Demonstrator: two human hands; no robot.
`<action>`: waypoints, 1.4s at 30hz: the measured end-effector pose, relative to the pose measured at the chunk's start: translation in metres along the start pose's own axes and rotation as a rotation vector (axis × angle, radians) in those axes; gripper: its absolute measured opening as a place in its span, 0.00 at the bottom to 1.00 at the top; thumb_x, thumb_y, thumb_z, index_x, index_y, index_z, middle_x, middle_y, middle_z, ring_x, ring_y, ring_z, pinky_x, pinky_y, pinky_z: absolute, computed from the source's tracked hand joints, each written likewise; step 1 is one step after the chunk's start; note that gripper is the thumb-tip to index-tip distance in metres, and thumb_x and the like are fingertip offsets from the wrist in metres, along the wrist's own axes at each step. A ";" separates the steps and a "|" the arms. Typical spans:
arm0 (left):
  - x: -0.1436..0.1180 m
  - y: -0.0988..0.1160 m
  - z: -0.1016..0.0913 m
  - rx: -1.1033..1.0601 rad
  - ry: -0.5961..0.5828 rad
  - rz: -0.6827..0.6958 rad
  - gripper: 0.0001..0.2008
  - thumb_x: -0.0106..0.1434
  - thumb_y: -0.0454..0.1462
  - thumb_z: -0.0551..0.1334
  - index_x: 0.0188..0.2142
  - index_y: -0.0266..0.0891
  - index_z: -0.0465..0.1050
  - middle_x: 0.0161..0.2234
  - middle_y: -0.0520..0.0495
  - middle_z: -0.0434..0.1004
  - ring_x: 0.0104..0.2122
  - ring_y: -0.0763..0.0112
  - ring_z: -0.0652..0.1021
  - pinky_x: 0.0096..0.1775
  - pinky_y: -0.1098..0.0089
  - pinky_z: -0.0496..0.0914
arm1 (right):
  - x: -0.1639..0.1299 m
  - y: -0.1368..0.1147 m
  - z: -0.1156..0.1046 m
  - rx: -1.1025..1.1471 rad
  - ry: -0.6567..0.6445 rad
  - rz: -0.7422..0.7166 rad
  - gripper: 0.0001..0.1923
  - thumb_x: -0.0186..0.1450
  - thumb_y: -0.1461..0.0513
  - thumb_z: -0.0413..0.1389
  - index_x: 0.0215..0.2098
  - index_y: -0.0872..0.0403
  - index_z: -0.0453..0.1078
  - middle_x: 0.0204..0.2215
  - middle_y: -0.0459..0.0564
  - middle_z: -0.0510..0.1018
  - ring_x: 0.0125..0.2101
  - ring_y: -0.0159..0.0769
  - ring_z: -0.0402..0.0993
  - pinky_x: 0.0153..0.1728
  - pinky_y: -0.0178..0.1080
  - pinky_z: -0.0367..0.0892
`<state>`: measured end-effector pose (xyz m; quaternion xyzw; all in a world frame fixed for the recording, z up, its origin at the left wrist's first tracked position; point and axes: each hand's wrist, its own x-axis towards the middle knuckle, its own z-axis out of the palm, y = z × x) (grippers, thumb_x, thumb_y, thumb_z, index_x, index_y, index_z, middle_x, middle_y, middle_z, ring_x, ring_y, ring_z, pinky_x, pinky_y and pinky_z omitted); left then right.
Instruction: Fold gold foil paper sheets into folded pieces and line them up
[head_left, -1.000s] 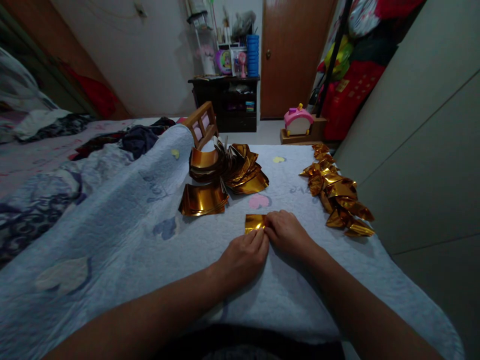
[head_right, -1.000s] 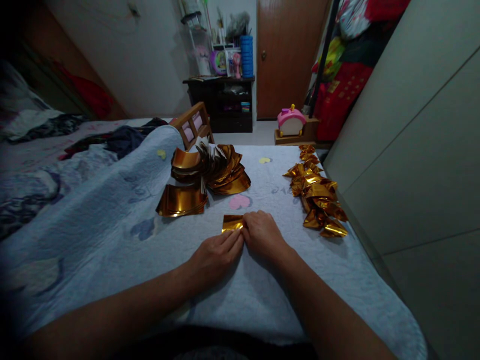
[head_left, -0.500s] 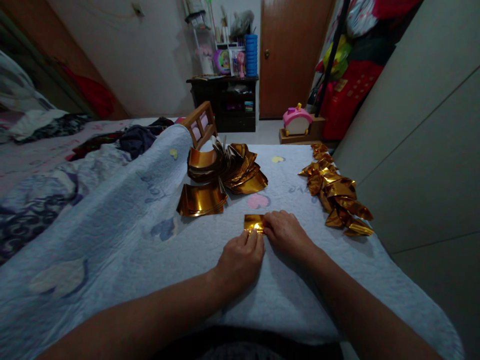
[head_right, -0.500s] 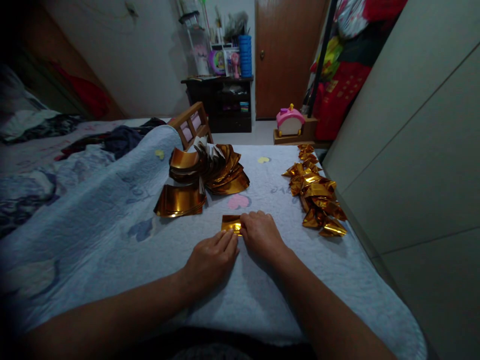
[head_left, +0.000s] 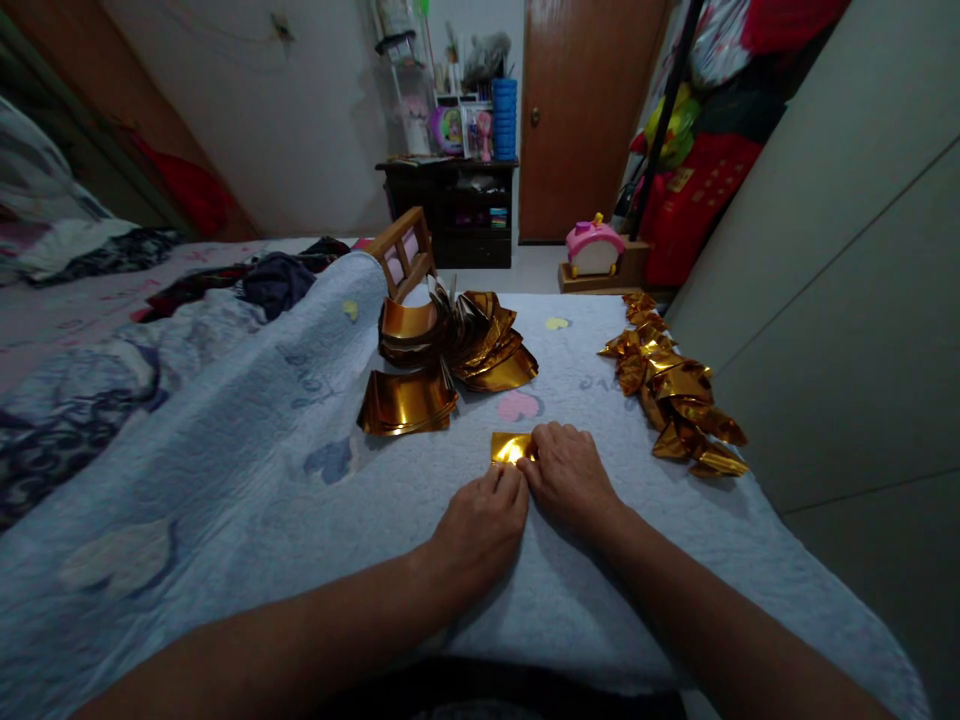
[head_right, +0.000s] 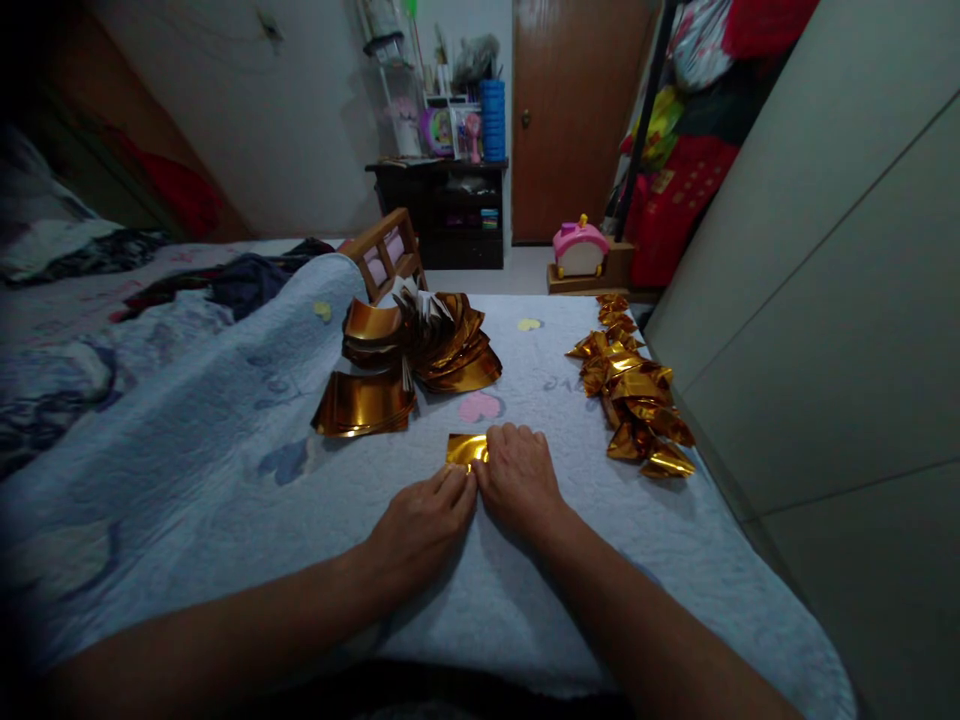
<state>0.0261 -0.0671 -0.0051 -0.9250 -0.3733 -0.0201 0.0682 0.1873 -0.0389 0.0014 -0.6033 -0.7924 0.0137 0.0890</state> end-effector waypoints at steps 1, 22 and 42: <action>-0.001 0.000 0.000 0.011 -0.006 -0.001 0.19 0.64 0.25 0.52 0.54 0.30 0.70 0.45 0.38 0.77 0.42 0.60 0.77 0.40 0.63 0.78 | 0.000 0.000 0.000 -0.002 -0.002 0.001 0.10 0.71 0.56 0.51 0.40 0.55 0.67 0.38 0.54 0.76 0.39 0.46 0.68 0.38 0.44 0.51; -0.010 -0.045 0.003 -0.259 0.194 0.165 0.15 0.68 0.34 0.58 0.53 0.32 0.70 0.45 0.39 0.77 0.44 0.58 0.75 0.47 0.56 0.76 | 0.001 0.002 0.011 0.068 0.070 0.008 0.26 0.69 0.51 0.53 0.59 0.56 0.62 0.58 0.61 0.68 0.56 0.53 0.59 0.60 0.55 0.48; -0.014 -0.048 0.007 -0.308 0.262 0.155 0.15 0.68 0.33 0.57 0.53 0.35 0.72 0.50 0.39 0.78 0.49 0.57 0.77 0.51 0.54 0.76 | -0.001 0.042 -0.002 0.082 -0.215 0.070 0.41 0.68 0.49 0.51 0.74 0.46 0.43 0.71 0.59 0.55 0.69 0.64 0.48 0.64 0.67 0.44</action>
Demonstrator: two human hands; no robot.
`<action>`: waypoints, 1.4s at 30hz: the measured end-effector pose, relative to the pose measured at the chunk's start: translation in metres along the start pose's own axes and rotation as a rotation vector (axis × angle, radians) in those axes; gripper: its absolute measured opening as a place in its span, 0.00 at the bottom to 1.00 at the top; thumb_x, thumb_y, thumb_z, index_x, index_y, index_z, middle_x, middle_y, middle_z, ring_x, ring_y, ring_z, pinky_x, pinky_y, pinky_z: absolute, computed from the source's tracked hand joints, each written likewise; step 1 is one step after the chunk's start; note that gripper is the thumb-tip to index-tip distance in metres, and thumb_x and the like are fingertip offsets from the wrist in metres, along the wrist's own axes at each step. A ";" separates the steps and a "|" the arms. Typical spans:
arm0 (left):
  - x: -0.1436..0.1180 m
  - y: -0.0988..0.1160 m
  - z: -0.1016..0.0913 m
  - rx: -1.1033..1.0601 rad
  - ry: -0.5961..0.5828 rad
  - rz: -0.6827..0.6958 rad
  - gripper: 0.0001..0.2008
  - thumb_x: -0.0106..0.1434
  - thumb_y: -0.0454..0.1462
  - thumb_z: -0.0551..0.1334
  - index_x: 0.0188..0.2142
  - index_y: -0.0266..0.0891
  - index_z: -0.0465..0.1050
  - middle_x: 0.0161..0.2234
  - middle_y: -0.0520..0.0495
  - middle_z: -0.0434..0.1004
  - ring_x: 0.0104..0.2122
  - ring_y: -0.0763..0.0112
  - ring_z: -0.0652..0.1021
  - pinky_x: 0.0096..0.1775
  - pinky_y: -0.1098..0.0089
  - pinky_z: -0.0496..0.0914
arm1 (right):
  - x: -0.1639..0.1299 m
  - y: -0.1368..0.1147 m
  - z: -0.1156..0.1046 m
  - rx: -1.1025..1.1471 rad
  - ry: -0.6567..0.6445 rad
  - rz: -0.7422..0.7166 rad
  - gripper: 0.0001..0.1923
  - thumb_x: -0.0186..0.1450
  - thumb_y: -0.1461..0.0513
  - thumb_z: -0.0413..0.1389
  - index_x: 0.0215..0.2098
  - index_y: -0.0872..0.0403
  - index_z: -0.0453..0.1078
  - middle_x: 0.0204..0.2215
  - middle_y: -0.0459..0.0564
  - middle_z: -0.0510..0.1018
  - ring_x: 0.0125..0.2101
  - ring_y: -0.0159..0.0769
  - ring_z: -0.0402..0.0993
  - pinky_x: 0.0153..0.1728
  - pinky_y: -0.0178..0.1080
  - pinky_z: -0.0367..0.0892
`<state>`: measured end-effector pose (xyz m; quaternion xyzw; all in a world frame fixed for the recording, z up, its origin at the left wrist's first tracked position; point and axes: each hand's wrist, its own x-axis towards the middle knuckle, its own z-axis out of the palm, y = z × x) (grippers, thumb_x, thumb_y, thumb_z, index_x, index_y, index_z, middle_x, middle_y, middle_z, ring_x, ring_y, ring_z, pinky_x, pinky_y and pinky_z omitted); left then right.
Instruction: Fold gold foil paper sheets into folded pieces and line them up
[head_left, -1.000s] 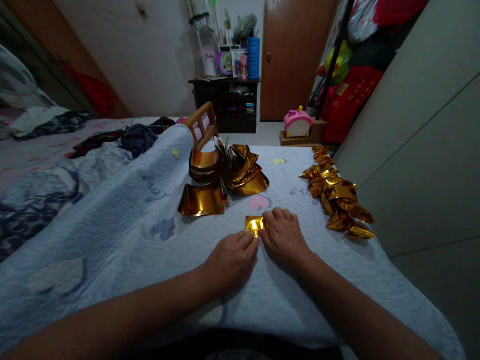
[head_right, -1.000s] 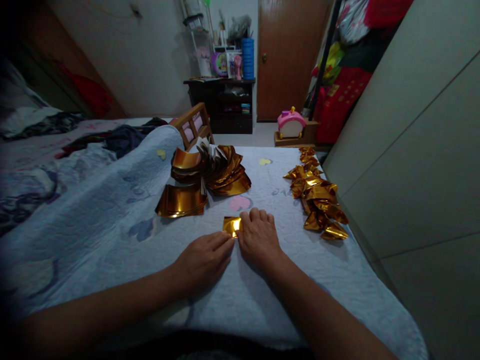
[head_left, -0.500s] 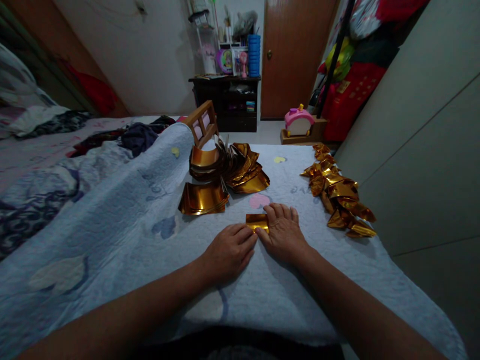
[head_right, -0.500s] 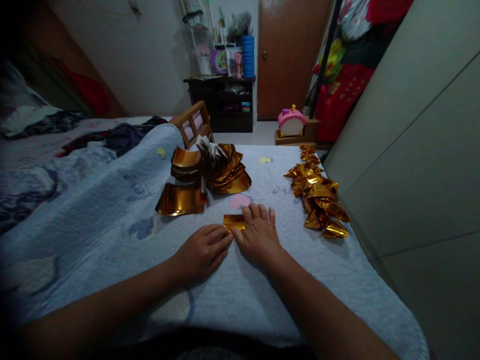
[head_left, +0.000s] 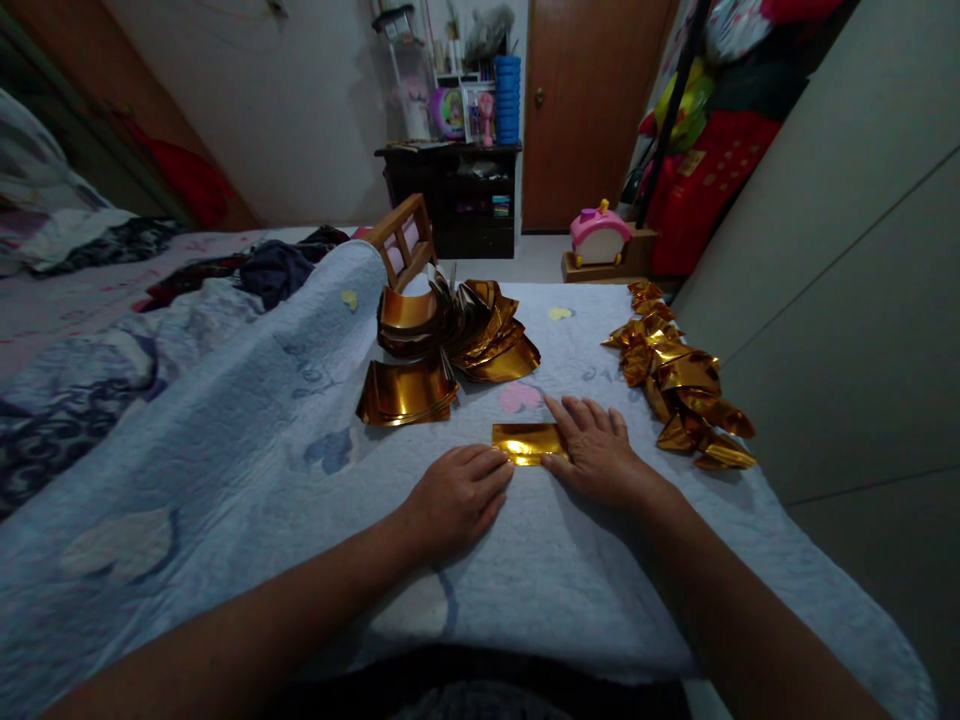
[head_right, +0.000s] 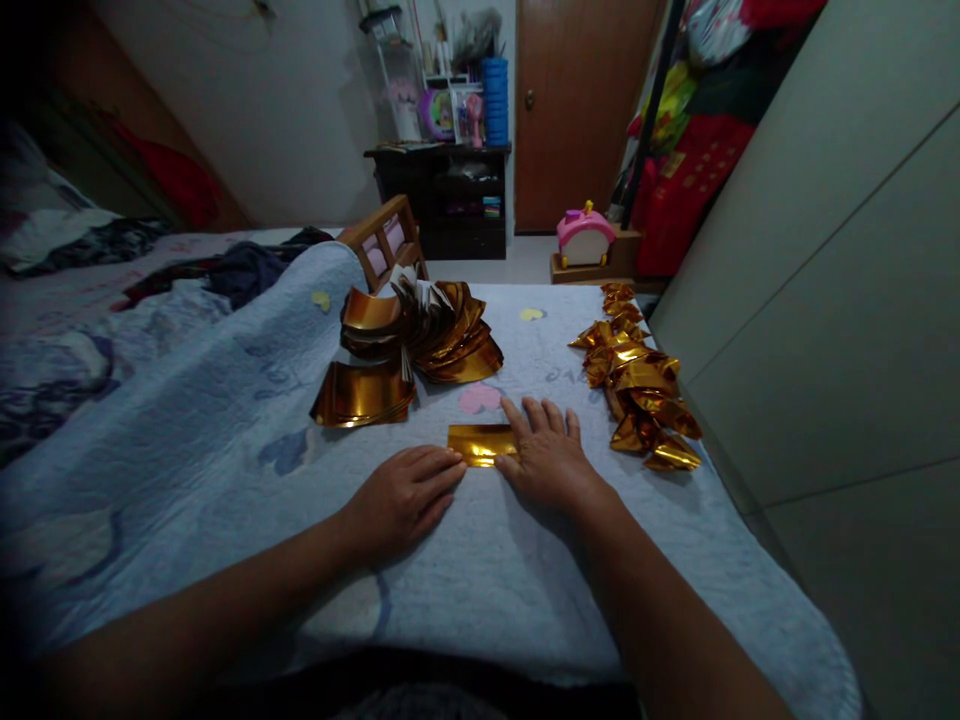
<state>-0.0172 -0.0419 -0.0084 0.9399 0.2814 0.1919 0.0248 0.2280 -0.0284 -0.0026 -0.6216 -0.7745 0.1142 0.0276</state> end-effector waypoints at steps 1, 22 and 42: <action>0.000 0.000 0.000 -0.001 0.002 0.000 0.15 0.69 0.33 0.57 0.53 0.35 0.72 0.50 0.39 0.78 0.49 0.57 0.77 0.51 0.54 0.76 | 0.000 0.003 -0.001 0.006 -0.011 0.000 0.41 0.68 0.49 0.52 0.74 0.46 0.43 0.71 0.59 0.54 0.69 0.64 0.47 0.64 0.67 0.44; 0.004 0.001 -0.005 -0.044 -0.060 -0.049 0.12 0.69 0.33 0.55 0.50 0.36 0.72 0.47 0.39 0.78 0.46 0.58 0.77 0.48 0.55 0.74 | 0.004 0.022 -0.022 0.237 0.199 -0.198 0.22 0.59 0.65 0.54 0.52 0.53 0.69 0.53 0.58 0.71 0.54 0.50 0.64 0.54 0.51 0.62; 0.033 -0.011 0.005 -0.199 -0.022 -0.209 0.02 0.64 0.33 0.64 0.37 0.39 0.75 0.41 0.44 0.75 0.43 0.60 0.74 0.44 0.61 0.71 | 0.007 0.003 -0.016 0.273 0.045 -0.333 0.02 0.64 0.65 0.58 0.32 0.54 0.72 0.32 0.49 0.73 0.34 0.37 0.65 0.36 0.38 0.57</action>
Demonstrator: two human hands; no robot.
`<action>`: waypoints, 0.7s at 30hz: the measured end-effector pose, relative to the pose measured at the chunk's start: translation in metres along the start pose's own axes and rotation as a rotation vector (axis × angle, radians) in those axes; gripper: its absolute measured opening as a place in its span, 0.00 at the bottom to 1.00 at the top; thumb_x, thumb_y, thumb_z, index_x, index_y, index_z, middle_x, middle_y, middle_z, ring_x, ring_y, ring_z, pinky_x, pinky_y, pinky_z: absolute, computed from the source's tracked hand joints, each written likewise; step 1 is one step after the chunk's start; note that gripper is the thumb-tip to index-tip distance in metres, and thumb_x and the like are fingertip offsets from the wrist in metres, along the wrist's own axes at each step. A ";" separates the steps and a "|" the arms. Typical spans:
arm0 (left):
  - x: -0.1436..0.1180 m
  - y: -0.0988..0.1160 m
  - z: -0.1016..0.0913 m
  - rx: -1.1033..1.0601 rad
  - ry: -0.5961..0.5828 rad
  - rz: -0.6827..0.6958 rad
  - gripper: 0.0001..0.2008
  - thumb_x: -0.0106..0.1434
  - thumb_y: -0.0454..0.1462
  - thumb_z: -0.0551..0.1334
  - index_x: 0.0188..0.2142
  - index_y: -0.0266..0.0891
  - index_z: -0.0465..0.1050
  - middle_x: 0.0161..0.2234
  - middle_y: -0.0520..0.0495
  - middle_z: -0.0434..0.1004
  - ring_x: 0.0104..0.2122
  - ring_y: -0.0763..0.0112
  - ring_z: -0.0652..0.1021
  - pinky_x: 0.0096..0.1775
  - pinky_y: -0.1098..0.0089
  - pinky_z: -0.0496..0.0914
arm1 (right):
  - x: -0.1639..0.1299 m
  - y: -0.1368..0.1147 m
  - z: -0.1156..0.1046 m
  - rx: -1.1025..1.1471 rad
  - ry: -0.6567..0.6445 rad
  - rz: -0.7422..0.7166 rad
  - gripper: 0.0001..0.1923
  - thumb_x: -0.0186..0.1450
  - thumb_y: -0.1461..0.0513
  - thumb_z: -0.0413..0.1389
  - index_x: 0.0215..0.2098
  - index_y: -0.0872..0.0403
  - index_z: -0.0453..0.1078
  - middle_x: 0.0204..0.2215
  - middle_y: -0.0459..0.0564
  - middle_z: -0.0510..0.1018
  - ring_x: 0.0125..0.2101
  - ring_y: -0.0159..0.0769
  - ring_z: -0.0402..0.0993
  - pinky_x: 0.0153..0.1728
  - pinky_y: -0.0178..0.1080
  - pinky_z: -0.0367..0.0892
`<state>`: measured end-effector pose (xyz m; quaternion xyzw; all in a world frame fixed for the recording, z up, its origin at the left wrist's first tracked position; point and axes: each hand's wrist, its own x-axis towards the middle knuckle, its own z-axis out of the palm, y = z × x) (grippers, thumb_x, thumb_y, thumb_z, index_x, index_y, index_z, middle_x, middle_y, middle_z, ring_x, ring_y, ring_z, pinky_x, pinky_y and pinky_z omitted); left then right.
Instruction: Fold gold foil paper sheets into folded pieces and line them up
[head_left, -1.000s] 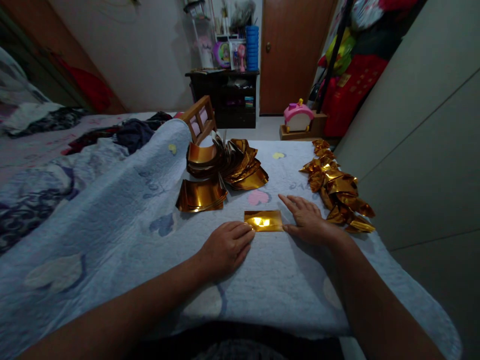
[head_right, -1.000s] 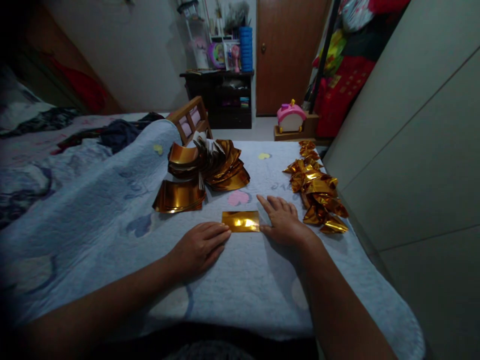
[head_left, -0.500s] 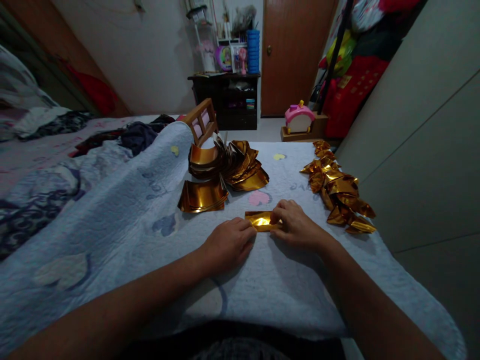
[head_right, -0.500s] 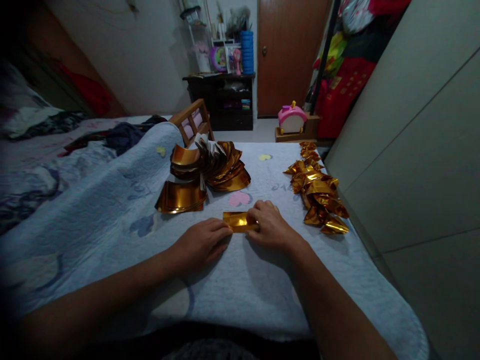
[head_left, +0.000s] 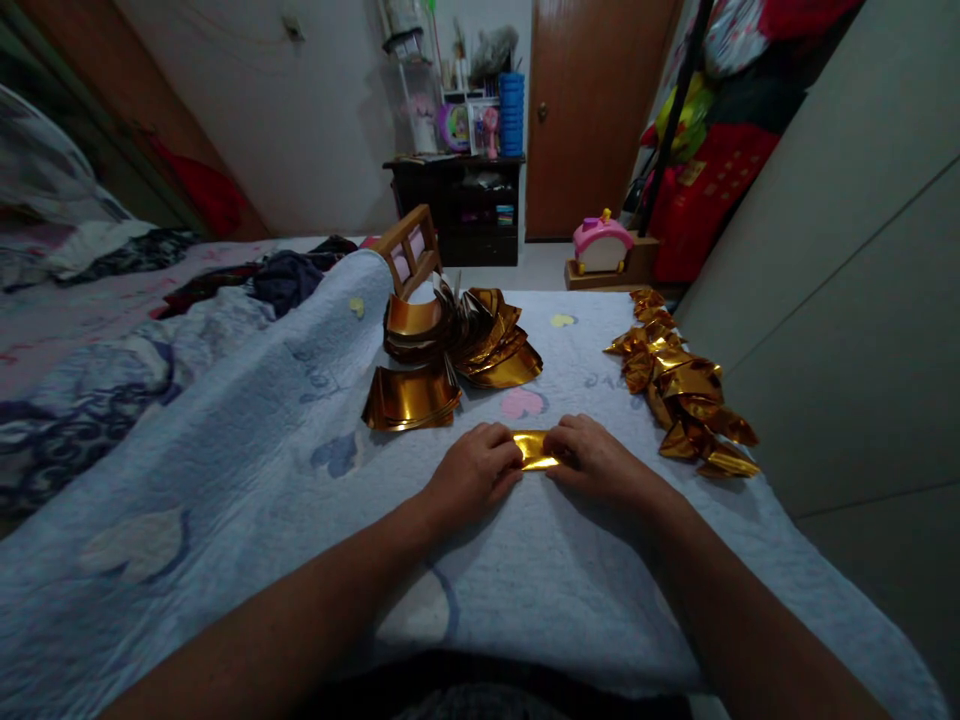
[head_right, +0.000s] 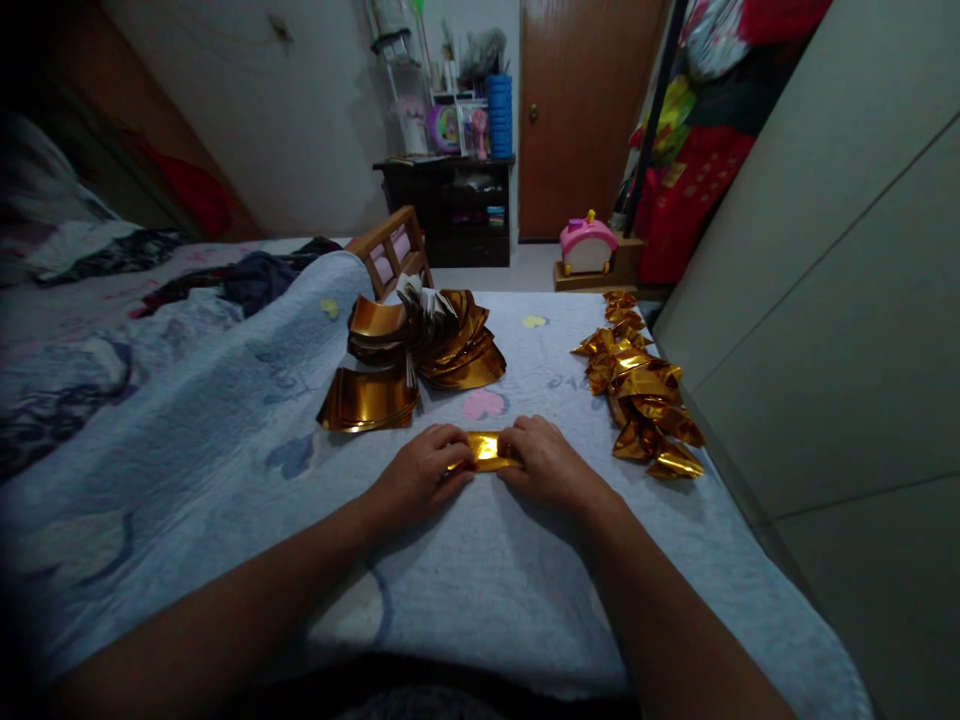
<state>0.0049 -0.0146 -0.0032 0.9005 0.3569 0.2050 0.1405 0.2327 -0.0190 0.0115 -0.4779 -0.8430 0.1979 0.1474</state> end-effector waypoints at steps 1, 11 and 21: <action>0.000 -0.001 0.000 -0.019 0.014 0.002 0.03 0.63 0.33 0.64 0.37 0.39 0.75 0.41 0.44 0.74 0.43 0.60 0.74 0.45 0.60 0.71 | 0.000 -0.001 0.000 0.004 -0.002 0.001 0.02 0.64 0.65 0.57 0.32 0.54 0.72 0.32 0.49 0.72 0.34 0.36 0.66 0.36 0.38 0.58; 0.000 -0.004 -0.002 -0.119 0.163 -0.106 0.15 0.59 0.34 0.68 0.46 0.40 0.71 0.54 0.39 0.68 0.55 0.53 0.71 0.55 0.50 0.70 | -0.001 0.000 0.000 0.046 0.138 0.048 0.15 0.59 0.64 0.61 0.45 0.53 0.70 0.42 0.54 0.71 0.44 0.44 0.68 0.45 0.44 0.66; -0.002 -0.008 0.002 -0.230 0.145 -0.116 0.44 0.58 0.31 0.66 0.69 0.47 0.46 0.56 0.40 0.69 0.53 0.58 0.74 0.52 0.54 0.72 | 0.000 0.002 -0.001 -0.029 0.117 0.041 0.12 0.58 0.64 0.62 0.40 0.53 0.72 0.46 0.54 0.71 0.46 0.46 0.65 0.47 0.46 0.64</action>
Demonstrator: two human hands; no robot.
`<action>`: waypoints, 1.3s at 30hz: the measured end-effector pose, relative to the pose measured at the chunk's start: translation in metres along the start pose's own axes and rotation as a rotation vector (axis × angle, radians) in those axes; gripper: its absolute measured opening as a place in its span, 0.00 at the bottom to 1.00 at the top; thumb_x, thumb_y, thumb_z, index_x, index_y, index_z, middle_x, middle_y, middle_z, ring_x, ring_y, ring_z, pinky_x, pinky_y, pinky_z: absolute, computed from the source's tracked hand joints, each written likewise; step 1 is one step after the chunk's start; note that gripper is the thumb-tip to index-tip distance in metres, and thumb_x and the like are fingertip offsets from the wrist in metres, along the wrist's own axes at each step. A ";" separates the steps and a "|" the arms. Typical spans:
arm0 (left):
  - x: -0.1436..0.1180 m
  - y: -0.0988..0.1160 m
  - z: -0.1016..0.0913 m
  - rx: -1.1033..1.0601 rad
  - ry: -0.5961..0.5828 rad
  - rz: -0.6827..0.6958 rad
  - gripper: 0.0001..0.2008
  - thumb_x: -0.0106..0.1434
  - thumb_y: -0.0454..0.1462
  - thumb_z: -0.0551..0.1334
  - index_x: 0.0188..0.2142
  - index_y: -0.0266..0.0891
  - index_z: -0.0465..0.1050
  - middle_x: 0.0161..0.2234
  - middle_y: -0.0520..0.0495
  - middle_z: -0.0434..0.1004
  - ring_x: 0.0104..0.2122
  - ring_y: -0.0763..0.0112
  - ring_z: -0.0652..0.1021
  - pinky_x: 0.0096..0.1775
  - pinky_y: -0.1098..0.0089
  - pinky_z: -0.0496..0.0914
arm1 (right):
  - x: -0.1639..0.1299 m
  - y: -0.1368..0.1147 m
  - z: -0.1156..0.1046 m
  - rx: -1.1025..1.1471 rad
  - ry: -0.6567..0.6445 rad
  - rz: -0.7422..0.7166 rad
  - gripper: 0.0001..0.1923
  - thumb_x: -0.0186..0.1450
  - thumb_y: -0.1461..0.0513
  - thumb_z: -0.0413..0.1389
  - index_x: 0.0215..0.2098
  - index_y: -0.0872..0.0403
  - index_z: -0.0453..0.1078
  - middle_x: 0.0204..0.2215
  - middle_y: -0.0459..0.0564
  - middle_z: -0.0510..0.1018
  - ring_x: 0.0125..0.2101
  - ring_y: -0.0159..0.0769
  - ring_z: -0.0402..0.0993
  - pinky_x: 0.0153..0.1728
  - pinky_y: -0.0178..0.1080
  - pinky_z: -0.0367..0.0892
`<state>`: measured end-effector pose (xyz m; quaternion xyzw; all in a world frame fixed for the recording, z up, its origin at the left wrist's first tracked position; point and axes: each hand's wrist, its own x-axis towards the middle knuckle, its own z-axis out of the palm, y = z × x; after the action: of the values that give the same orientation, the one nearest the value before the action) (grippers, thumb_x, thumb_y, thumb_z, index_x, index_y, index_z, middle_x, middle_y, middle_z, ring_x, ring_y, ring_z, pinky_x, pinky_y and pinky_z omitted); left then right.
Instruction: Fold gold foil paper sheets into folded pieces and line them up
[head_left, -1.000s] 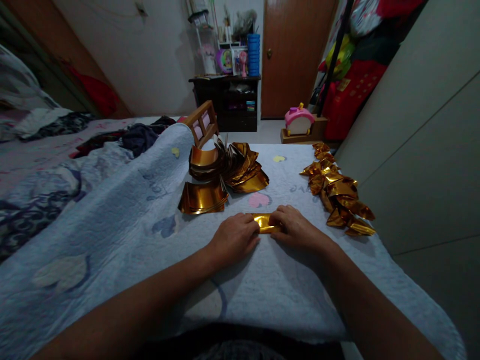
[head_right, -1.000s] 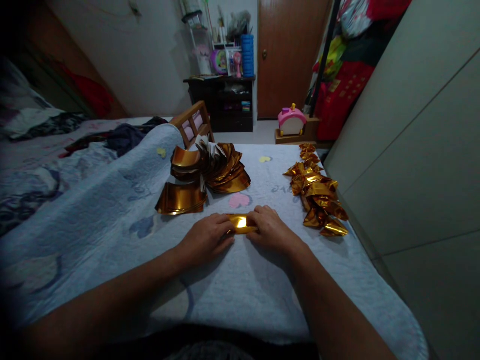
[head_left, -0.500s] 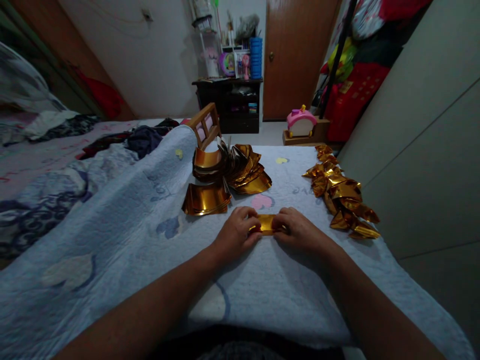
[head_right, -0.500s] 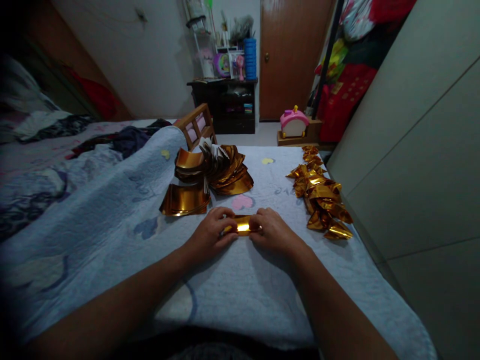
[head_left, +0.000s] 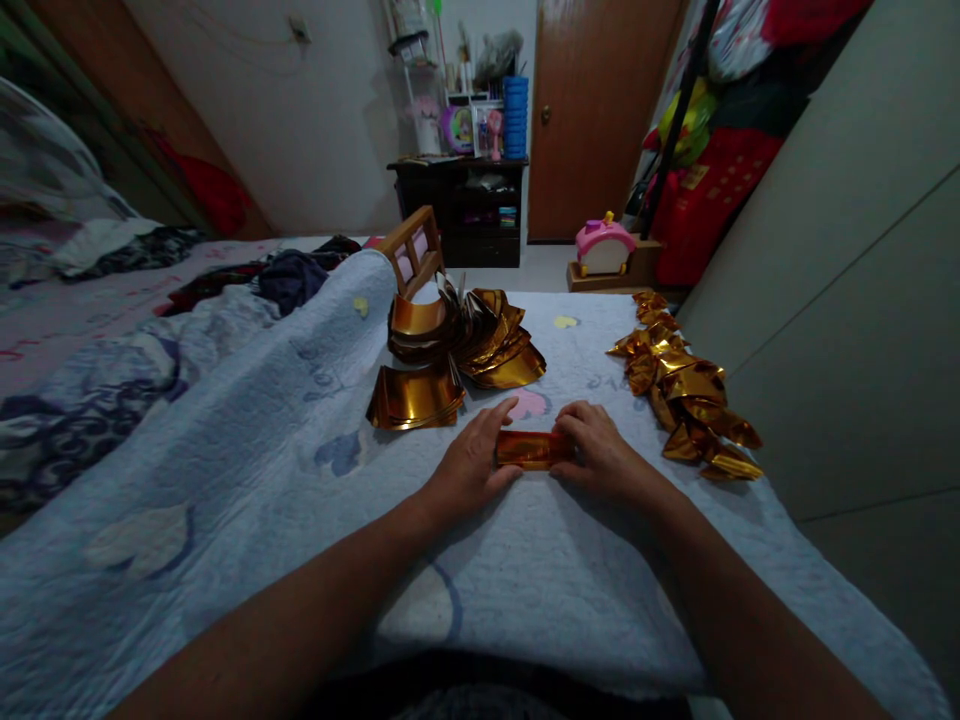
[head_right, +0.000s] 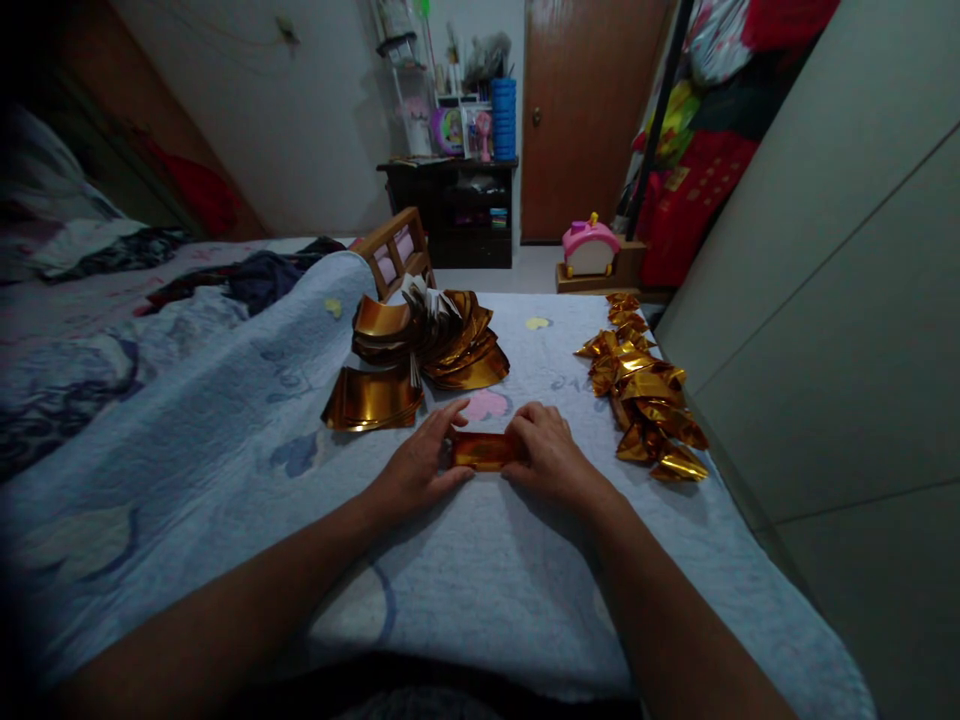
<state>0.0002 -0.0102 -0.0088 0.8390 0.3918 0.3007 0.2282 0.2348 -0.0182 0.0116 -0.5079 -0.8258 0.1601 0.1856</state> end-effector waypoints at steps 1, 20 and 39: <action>0.000 0.000 0.000 -0.015 -0.012 -0.018 0.44 0.58 0.31 0.66 0.69 0.47 0.46 0.53 0.42 0.71 0.50 0.60 0.75 0.50 0.56 0.72 | 0.000 0.000 -0.001 0.002 -0.004 -0.005 0.10 0.58 0.64 0.62 0.39 0.53 0.72 0.46 0.54 0.72 0.45 0.45 0.65 0.46 0.45 0.64; 0.005 0.016 -0.017 -0.583 0.008 -0.237 0.09 0.60 0.41 0.68 0.35 0.36 0.75 0.29 0.49 0.74 0.31 0.69 0.73 0.35 0.69 0.68 | 0.000 -0.007 -0.009 0.662 0.049 0.044 0.09 0.65 0.59 0.56 0.41 0.53 0.74 0.35 0.49 0.81 0.37 0.39 0.76 0.41 0.41 0.70; 0.006 0.017 -0.009 -0.374 0.402 -0.305 0.11 0.61 0.38 0.67 0.39 0.40 0.68 0.36 0.51 0.71 0.34 0.71 0.72 0.37 0.71 0.66 | 0.002 -0.012 0.000 0.698 0.331 0.146 0.06 0.63 0.60 0.56 0.37 0.53 0.73 0.26 0.44 0.74 0.27 0.33 0.70 0.30 0.35 0.65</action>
<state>0.0057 -0.0139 0.0100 0.6379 0.4881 0.4897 0.3391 0.2249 -0.0219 0.0175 -0.4909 -0.6423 0.3599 0.4658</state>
